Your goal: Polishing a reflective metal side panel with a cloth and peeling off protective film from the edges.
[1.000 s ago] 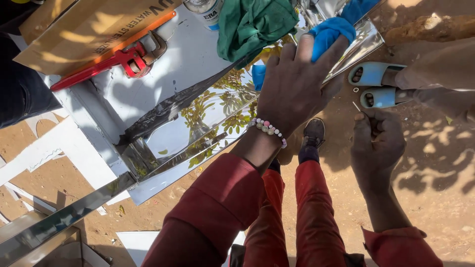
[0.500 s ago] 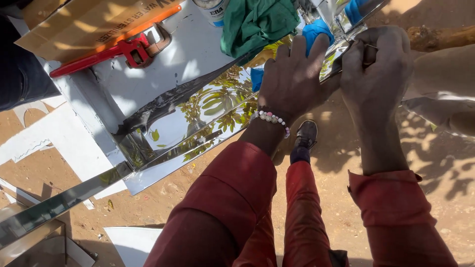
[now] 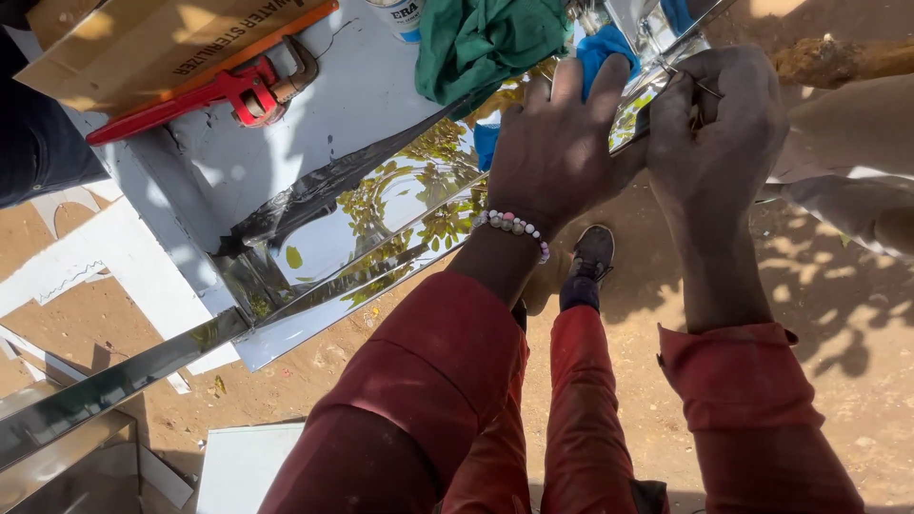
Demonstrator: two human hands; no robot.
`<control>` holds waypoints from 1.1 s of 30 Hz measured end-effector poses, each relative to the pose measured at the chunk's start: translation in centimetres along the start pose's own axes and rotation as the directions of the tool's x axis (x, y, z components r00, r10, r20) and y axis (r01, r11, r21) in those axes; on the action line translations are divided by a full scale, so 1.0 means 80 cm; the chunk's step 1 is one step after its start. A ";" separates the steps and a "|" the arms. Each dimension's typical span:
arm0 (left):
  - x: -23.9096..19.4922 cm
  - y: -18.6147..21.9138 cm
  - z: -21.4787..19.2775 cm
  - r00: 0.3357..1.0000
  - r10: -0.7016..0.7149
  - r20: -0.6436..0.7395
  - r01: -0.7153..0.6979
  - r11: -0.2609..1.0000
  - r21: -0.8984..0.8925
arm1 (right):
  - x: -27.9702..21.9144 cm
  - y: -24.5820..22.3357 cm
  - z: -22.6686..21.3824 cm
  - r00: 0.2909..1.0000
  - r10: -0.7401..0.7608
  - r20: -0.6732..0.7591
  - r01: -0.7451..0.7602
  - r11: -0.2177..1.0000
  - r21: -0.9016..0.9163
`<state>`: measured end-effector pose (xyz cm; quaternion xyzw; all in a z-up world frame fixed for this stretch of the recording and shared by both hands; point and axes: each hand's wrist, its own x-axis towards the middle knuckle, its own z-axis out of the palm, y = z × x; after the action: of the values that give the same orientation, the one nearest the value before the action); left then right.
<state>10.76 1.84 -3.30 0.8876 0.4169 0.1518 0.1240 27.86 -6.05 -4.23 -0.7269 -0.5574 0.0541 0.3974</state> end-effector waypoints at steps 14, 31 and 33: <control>0.006 0.003 0.005 0.991 -0.098 0.089 0.108 0.987 -0.122 | 0.003 0.002 -0.015 0.992 0.126 -0.022 -0.114 0.949 0.294; 0.000 -0.001 0.019 0.985 -0.122 0.121 0.140 0.978 -0.153 | 0.068 0.143 0.111 0.502 0.823 -0.265 -0.531 0.535 0.657; -0.008 -0.010 0.003 0.981 -0.127 0.146 0.151 0.975 -0.162 | 0.075 0.142 0.110 0.488 0.823 -0.291 -0.652 0.566 0.504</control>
<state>9.85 1.81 -3.92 0.8503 0.4540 0.1179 0.2385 34.21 2.94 -15.28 -0.8064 -0.0442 0.1243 0.5765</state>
